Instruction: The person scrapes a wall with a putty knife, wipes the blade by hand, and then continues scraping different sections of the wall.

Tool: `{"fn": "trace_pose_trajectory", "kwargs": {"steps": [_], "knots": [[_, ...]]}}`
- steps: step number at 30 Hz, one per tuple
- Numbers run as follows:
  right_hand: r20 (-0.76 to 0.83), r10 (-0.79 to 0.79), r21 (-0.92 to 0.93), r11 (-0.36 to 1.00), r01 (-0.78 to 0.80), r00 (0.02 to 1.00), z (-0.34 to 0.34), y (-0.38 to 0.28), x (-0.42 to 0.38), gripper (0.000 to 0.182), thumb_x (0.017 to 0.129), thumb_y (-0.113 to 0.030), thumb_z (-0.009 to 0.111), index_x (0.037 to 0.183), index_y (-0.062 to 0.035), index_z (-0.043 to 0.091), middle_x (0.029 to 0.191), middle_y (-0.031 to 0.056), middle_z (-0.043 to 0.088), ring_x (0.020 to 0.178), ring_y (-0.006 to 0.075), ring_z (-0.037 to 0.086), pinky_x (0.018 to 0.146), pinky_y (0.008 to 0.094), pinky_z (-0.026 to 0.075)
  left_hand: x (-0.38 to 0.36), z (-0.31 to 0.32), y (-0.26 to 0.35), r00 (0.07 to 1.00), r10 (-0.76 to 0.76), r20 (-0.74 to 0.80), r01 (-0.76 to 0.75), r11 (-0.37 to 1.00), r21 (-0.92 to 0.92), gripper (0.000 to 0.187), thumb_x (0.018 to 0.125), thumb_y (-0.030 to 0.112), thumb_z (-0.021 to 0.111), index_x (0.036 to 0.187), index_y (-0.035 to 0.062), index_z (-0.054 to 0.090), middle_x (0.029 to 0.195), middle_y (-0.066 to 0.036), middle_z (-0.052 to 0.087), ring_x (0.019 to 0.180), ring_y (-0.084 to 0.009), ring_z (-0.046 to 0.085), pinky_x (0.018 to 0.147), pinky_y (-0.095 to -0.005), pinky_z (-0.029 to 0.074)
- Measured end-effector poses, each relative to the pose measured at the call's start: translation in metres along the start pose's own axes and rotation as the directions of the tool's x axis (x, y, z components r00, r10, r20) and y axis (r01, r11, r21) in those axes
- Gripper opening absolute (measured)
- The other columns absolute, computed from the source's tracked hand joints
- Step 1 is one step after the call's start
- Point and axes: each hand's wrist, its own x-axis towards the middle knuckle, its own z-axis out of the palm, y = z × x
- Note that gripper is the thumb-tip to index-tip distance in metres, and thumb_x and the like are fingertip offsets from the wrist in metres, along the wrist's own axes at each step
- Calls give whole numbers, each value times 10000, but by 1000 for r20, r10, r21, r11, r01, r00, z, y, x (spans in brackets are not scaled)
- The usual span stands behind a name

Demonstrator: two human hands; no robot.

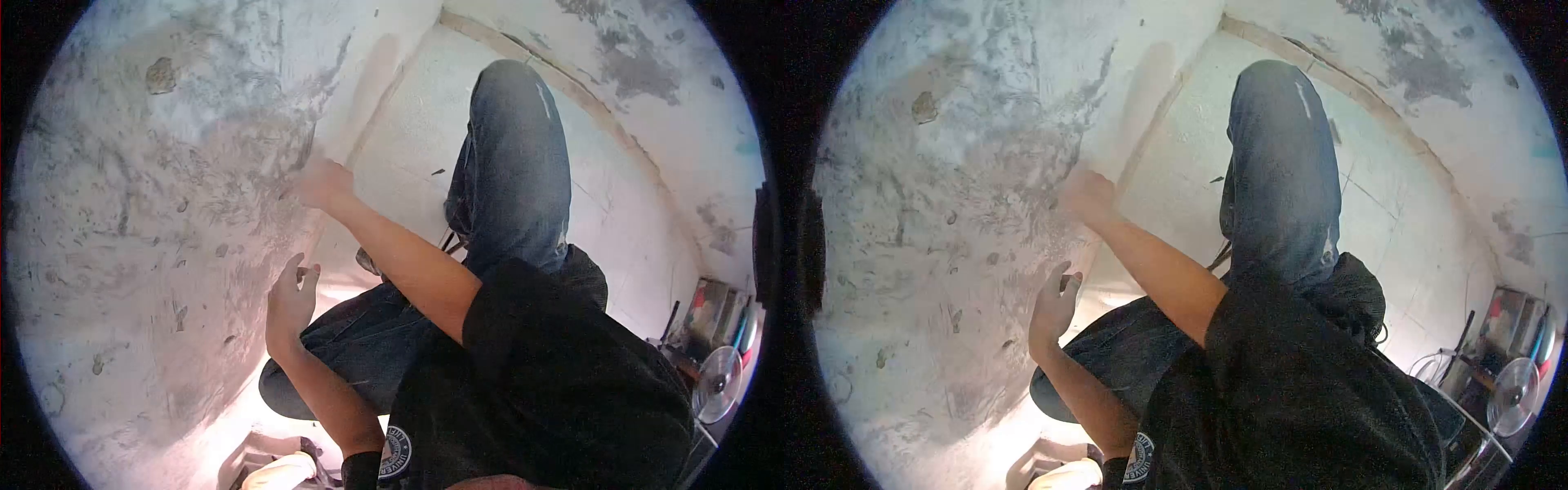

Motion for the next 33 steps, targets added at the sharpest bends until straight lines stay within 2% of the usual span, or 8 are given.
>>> {"fn": "trace_pose_trajectory", "kwargs": {"steps": [6, 8, 12, 15, 21, 24, 26, 33], "knots": [[-151, 78, 135, 989, -57, 985, 15, -2, 10, 375, 822, -299, 574, 1040, -7, 663, 977, 232, 714, 974, 383, 694, 865, 478, 525, 8, 6, -1, 997, -41, 71, 40, 999, 17, 548, 982, 403, 557, 1404, 57, 505, 1204, -237, 647, 1147, -324, 611, 987, -412, 455], [-1, 0, 142, 990, 1, 1000, 10, 2, 1, 323, 820, -290, 581, 955, -19, 693, 954, 225, 716, 973, 387, 693, 823, 479, 534, 9, 5, 1, 997, -29, 66, 27, 999, 25, 548, 982, 404, 560, 1404, 59, 509, 1217, -239, 645, 1150, -326, 612, 985, -407, 458], [-69, -2, 63, 998, 6, 998, 19, 20, 15, 308, 824, -274, 580, 960, -32, 712, 982, 210, 717, 963, 395, 692, 817, 480, 538, 12, 9, -2, 997, 7, 71, -8, 1000, 8, 552, 977, 406, 562, 1397, 51, 515, 1208, -225, 655, 1155, -331, 616, 993, -424, 458], [114, -53, -142, 987, 69, 992, 4, 33, 10, 436, 806, -423, 591, 992, -58, 738, 1046, 215, 710, 1028, 394, 675, 894, 455, 536, 12, 9, -2, 998, -16, 62, 14, 1000, 27, 557, 970, 400, 566, 1386, 33, 520, 1192, -218, 665, 1157, -332, 622, 997, -435, 459], [-91, -189, 95, 976, 198, 978, -13, 35, 0, 497, 857, -263, 570, 1271, 11, 548, 1074, 294, 665, 1023, 451, 645, 924, 493, 505, 11, 7, -6, 998, 17, 54, -17, 1000, 2, 560, 968, 394, 565, 1380, 18, 521, 1191, -229, 666, 1173, -340, 617, 996, -436, 459], [-309, -6, 387, 913, 131, 951, 0, 23, 17, 485, 871, -175, 524, 1309, 29, 480, 1071, 323, 649, 1026, 490, 620, 927, 514, 483, 10, 8, -7, 999, 17, 40, -16, 1000, -7, 566, 966, 399, 562, 1381, 17, 521, 1192, -232, 665, 1176, -346, 615, 994, -439, 460], [-434, -32, 418, 878, 233, 900, 1, 19, 31, 725, 823, -50, 550, 1493, 37, 286, 1091, 301, 646, 1074, 438, 615, 939, 470, 476, 11, 8, -6, 1000, 0, 28, 0, 1000, -8, 568, 965, 404, 561, 1381, 19, 522, 1191, -232, 666, 1178, -349, 614, 993, -440, 460], [-579, 27, 504, 798, 331, 815, -29, -6, 39, 680, 861, 3, 474, 1517, -16, 298, 1169, 299, 619, 1124, 431, 589, 963, 470, 450, 7, 5, -7, 999, 25, 23, -24, 1000, -10, 551, 964, 397, 565, 1373, 29, 530, 1192, -219, 666, 1177, -356, 611, 993, -434, 459]]}}
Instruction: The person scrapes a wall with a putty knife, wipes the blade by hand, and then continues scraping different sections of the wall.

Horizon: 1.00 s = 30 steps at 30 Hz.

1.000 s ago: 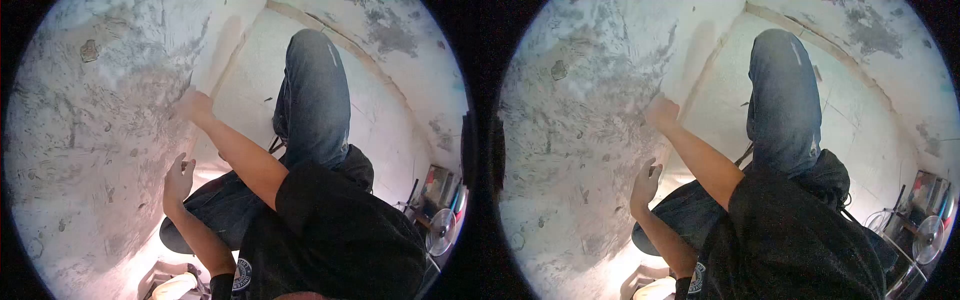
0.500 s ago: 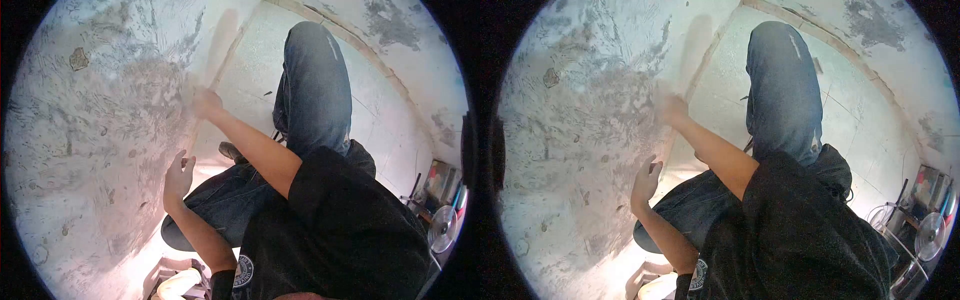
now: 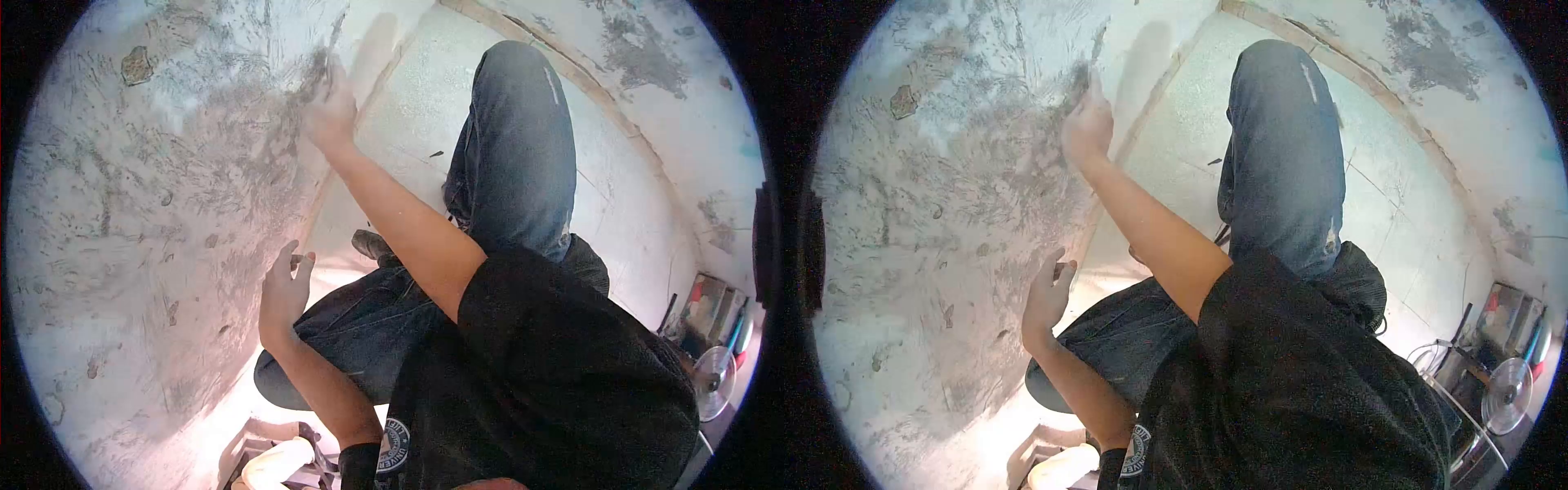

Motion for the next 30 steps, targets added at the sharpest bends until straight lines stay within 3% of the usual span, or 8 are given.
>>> {"fn": "trace_pose_trajectory", "kwargs": {"steps": [9, 11, 14, 17, 21, 25, 27, 30], "knots": [[-88, -218, 142, 963, 229, 972, 12, 17, 7, 658, 858, 75, 423, 1505, -10, 340, 1442, 281, 462, 1324, 429, 450, 1085, 442, 377, 0, 4, 0, 999, -27, 19, 28, 1000, -5, 525, 973, 387, 565, 1370, 45, 534, 1175, -202, 672, 1166, -344, 612, 993, -432, 458], [-131, -367, 126, 915, 383, 921, 15, 25, 24, 680, 836, 96, 431, 1503, 6, 339, 1487, 285, 410, 1382, 427, 393, 1111, 435, 351, 4, 6, 3, 999, -43, 19, 43, 999, -11, 524, 975, 387, 563, 1371, 45, 533, 1175, -201, 672, 1165, -341, 613, 995, -431, 458], [-131, -375, -25, 927, 375, 918, 18, 28, 35, 695, 824, 109, 436, 1504, -8, 353, 1491, 290, 401, 1390, 421, 388, 1121, 453, 333, 9, 7, 3, 995, -74, 60, 71, 997, 42, 519, 983, 377, 550, 1380, 43, 527, 1185, -199, 671, 1172, -337, 609, 996, -424, 459], [-129, -407, 23, 910, 413, 904, 10, 9, 20, 646, 846, 106, 411, 1480, -20, 408, 1490, 234, 439, 1396, 370, 407, 1163, 387, 309, 16, 7, 0, 994, -86, 72, 83, 996, 34, 518, 983, 369, 550, 1381, 38, 524, 1187, -199, 671, 1176, -327, 608, 995, -420, 459], [-187, -277, 49, 956, 291, 942, 19, 8, 40, 651, 871, 105, 413, 1501, -56, 384, 1508, 228, 416, 1391, 372, 415, 1142, 382, 344, 25, 8, 2, 993, -81, 86, 78, 996, 42, 515, 980, 353, 558, 1384, 35, 518, 1211, -201, 661, 1174, -313, 612, 1007, -415, 455], [-179, -332, 73, 934, 349, 926, 22, 18, 43, 633, 884, 93, 416, 1500, -53, 385, 1524, 226, 392, 1387, 377, 418, 1135, 380, 356, 30, 13, -1, 994, -59, 93, 55, 997, 52, 518, 982, 356, 558, 1390, 40, 514, 1209, -196, 663, 1162, -314, 618, 1006, -418, 456], [-106, -61, 165, 983, 78, 992, 16, 25, 55, 607, 903, 66, 417, 1499, -43, 380, 1495, 242, 423, 1365, 379, 444, 1123, 390, 365, 31, 14, -4, 990, -77, 122, 70, 996, 61, 523, 983, 364, 557, 1391, 40, 514, 1193, -194, 670, 1151, -321, 623, 1001, -422, 459], [-115, -293, -71, 955, 287, 949, 10, 26, 49, 571, 928, 23, 424, 1494, -25, 377, 1407, 269, 507, 1300, 388, 512, 1070, 402, 407, 27, 12, 8, 993, -65, 98, 58, 996, 66, 525, 983, 366, 558, 1392, 39, 515, 1184, -197, 674, 1143, -326, 627, 1001, -424, 460]]}}
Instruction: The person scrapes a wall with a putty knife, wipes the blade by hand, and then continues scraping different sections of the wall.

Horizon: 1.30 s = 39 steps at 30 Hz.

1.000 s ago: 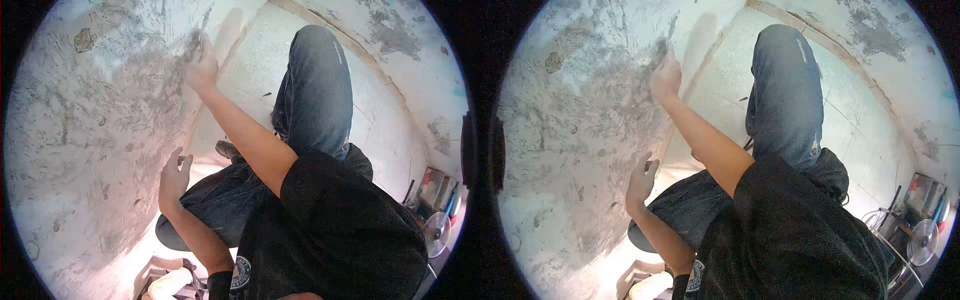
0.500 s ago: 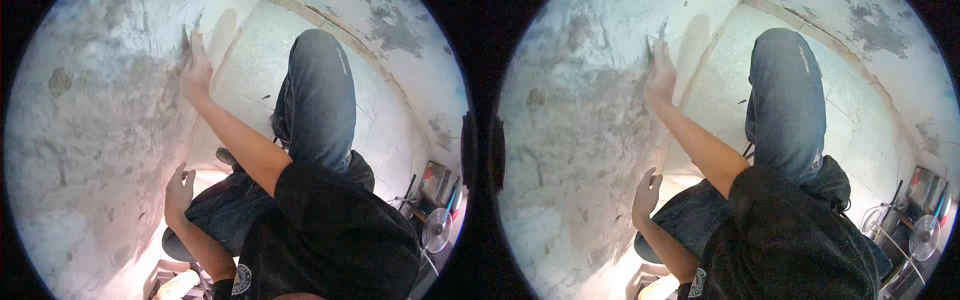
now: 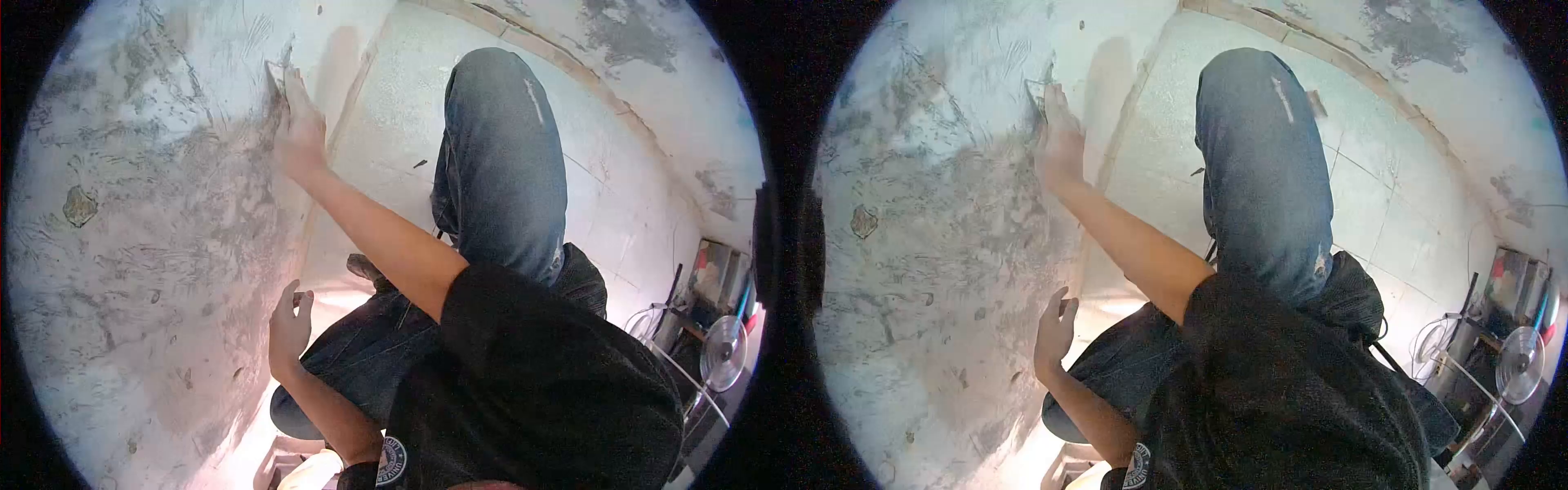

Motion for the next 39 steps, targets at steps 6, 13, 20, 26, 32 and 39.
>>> {"fn": "trace_pose_trajectory", "kwargs": {"steps": [6, 13, 20, 26, 32, 39], "knots": [[-46, 71, 98, 993, -66, 996, 5, 7, -1, 519, 943, -17, 438, 1459, 25, 404, 1331, 298, 556, 1246, 380, 560, 1030, 392, 431, 6, 5, -2, 1000, 12, 10, -12, 1000, -4, 534, 979, 361, 564, 1387, 19, 513, 1180, -207, 673, 1148, -323, 627, 1000, -423, 461], [-75, 357, 336, 888, -313, 931, 22, 3, 3, 465, 1021, -131, 413, 1422, 104, 389, 1296, 277, 573, 1216, 380, 551, 1041, 410, 411, -2, 7, -4, 1000, -3, 2, 3, 1000, -9, 519, 976, 365, 565, 1383, 45, 524, 1170, -210, 675, 1126, -329, 636, 996, -425, 460], [-70, 217, 474, 866, -159, 974, 6, 16, 1, 479, 1033, -189, 439, 1461, 21, 400, 1217, 252, 576, 1111, 348, 568, 968, 388, 431, -5, 1, 3, 1000, -7, -19, 7, 1000, -9, 532, 974, 373, 560, 1379, 30, 523, 1185, -217, 672, 1146, -340, 629, 1001, -433, 456], [-19, 247, 149, 959, -241, 969, 9, 7, -12, 527, 990, -82, 443, 1509, -169, 407, 1069, 165, 494, 922, 306, 566, 864, 392, 457, -5, 1, 5, 1000, -6, -10, 6, 1000, -7, 543, 974, 374, 561, 1381, 17, 516, 1194, -219, 668, 1155, -336, 627, 1004, -438, 455], [-97, 193, 118, 976, -181, 976, 26, 15, -15, 662, 913, 20, 446, 1528, -220, 390, 979, 140, 459, 847, 293, 534, 809, 382, 455, -2, 2, 0, 1000, -13, -5, 13, 1000, -23, 547, 973, 383, 566, 1381, 21, 516, 1177, -215, 674, 1161, -322, 625, 1006, -434, 454], [-131, 127, 26, 992, -125, 983, 34, 28, -8, 786, 808, 78, 470, 1532, -217, 389, 902, 126, 442, 774, 280, 511, 743, 360, 454, 1, 2, -10, 1000, -16, -17, 16, 999, -34, 542, 977, 384, 558, 1380, 23, 519, 1189, -202, 671, 1170, -335, 617, 1005, -434, 454]]}}
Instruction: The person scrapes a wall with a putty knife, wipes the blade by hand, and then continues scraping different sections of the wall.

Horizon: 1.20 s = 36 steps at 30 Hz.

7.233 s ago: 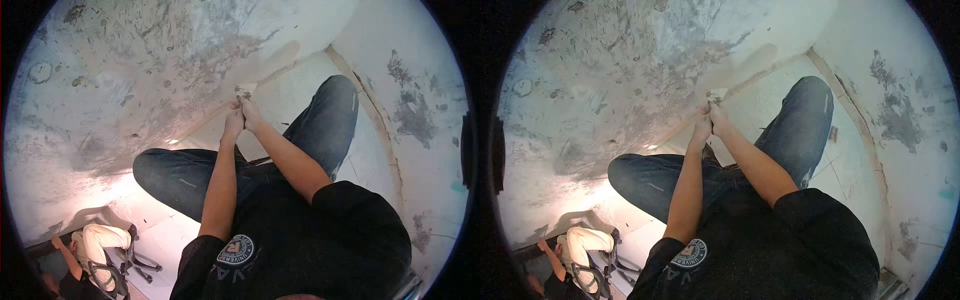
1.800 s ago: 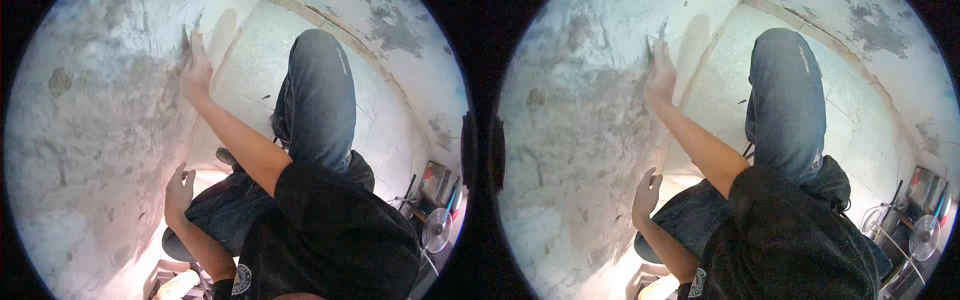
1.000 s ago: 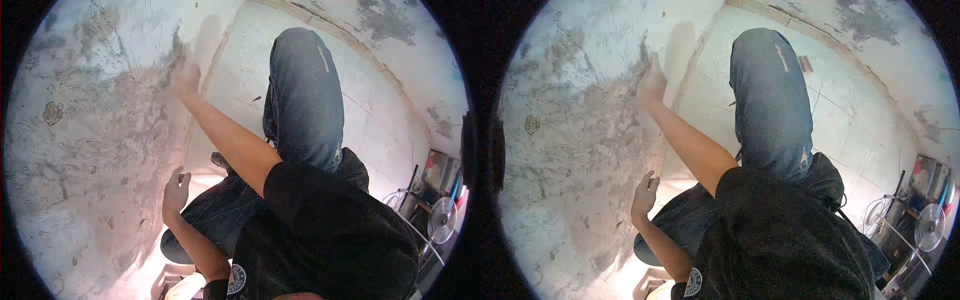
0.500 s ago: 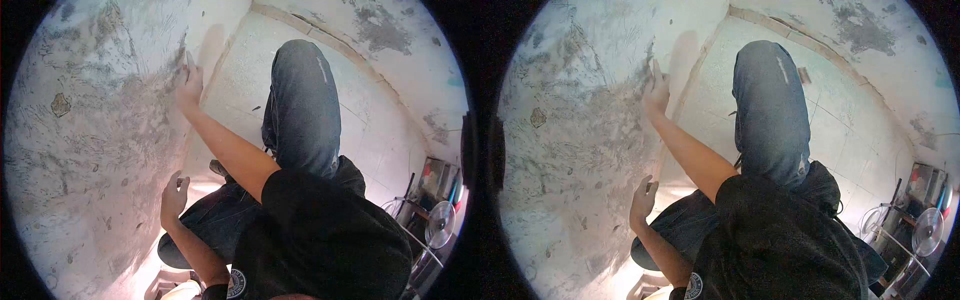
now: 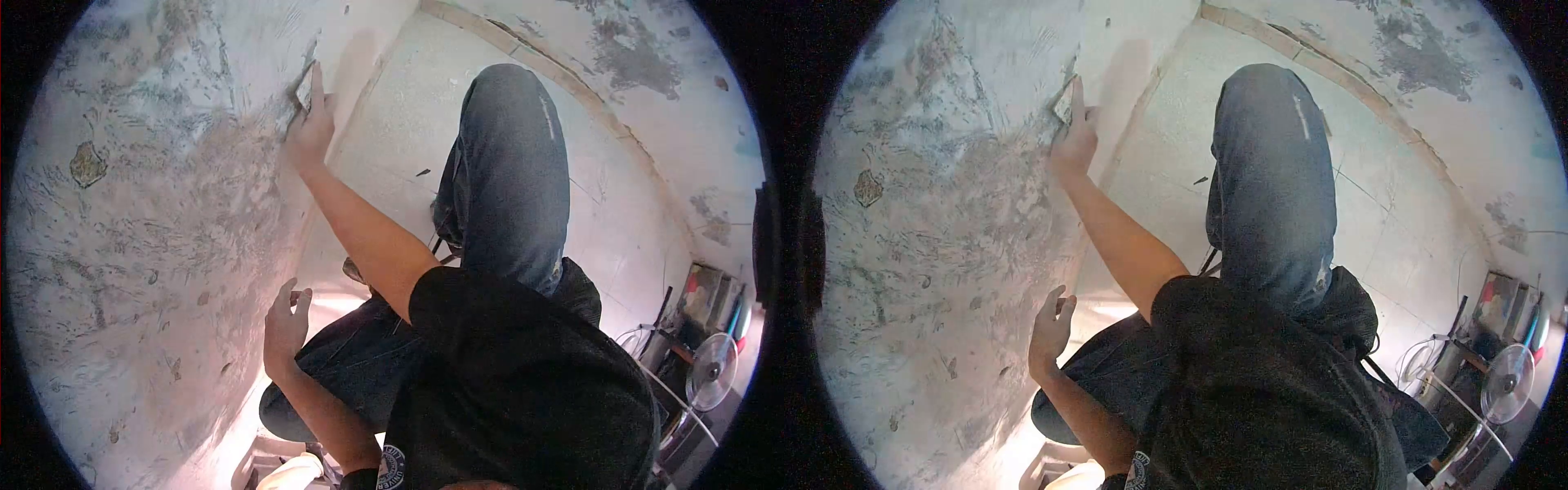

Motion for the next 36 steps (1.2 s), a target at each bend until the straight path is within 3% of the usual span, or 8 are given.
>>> {"fn": "trace_pose_trajectory", "kwargs": {"steps": [12, 22, 24, 25, 27, 30, 34, 36], "knots": [[92, -247, 50, 969, 243, 965, -16, 37, 26, 817, 768, 49, 528, 1515, -266, 425, 866, 101, 405, 689, 263, 479, 696, 324, 457, -3, -9, 7, 995, -89, 36, 89, 996, -8, 540, 984, 377, 545, 1391, 24, 511, 1219, -209, 651, 1209, -331, 583, 1022, -433, 442], [218, -123, -39, 990, 134, 968, -24, 30, 21, 606, 893, -15, 507, 1488, -118, 449, 945, 134, 544, 818, 256, 555, 743, 360, 473, 0, -3, 9, 999, -47, -24, 46, 998, -31, 524, 978, 363, 571, 1372, 19, 528, 1167, -196, 677, 1161, -327, 614, 1002, -418, 452], [-45, -202, 359, 911, 205, 978, 7, 34, 18, 560, 931, -33, 499, 1486, -84, 446, 990, 125, 577, 853, 223, 548, 787, 314, 457, -5, -3, 7, 998, -60, -9, 60, 997, -47, 522, 978, 363, 573, 1368, 19, 531, 1168, -197, 677, 1160, -327, 615, 1000, -418, 454], [-43, -198, 358, 912, 200, 979, 15, 34, 22, 560, 931, -33, 499, 1486, -84, 446, 990, 125, 577, 853, 223, 548, 787, 314, 457, -4, -3, 8, 998, -55, -2, 55, 996, -70, 521, 977, 364, 575, 1365, 18, 533, 1168, -197, 677, 1158, -328, 615, 997, -418, 455], [-7, 455, 539, 752, -379, 891, 25, 31, 31, 429, 1054, -179, 427, 1433, 20, 452, 1309, 221, 580, 1104, 275, 593, 951, 333, 442, -4, -4, 7, 999, -51, 4, 51, 994, -97, 519, 977, 364, 576, 1362, 18, 535, 1168, -197, 676, 1157, -329, 616, 994, -417, 457], [261, 423, 367, 788, -495, 868, -11, -6, 55, 412, 1050, -178, 439, 1392, 49, 483, 1293, 198, 602, 1152, 282, 580, 999, 316, 417, 2, -6, 5, 998, -31, 51, 35, 996, -79, 518, 1001, 377, 535, 1408, 57, 506, 1208, -193, 651, 1174, -306, 599, 1048, -436, 418], [149, 44, 127, 990, -63, 988, -26, -10, 43, 517, 989, -111, 477, 1504, -112, 418, 1188, 222, 579, 989, 294, 586, 887, 398, 434, -2, -3, 6, 999, 14, -41, -15, 999, -34, 517, 972, 365, 573, 1361, 27, 536, 1167, -196, 673, 1157, -346, 609, 991, -435, 457], [78, -60, 145, 988, 49, 995, -21, 5, 35, 487, 976, -59, 473, 1463, -48, 461, 1174, 209, 622, 1054, 284, 596, 968, 347, 430, -4, -4, 11, 999, 21, -49, -21, 1000, -4, 510, 974, 365, 566, 1362, 35, 539, 1181, -197, 670, 1171, -350, 602, 997, -440, 452]]}}
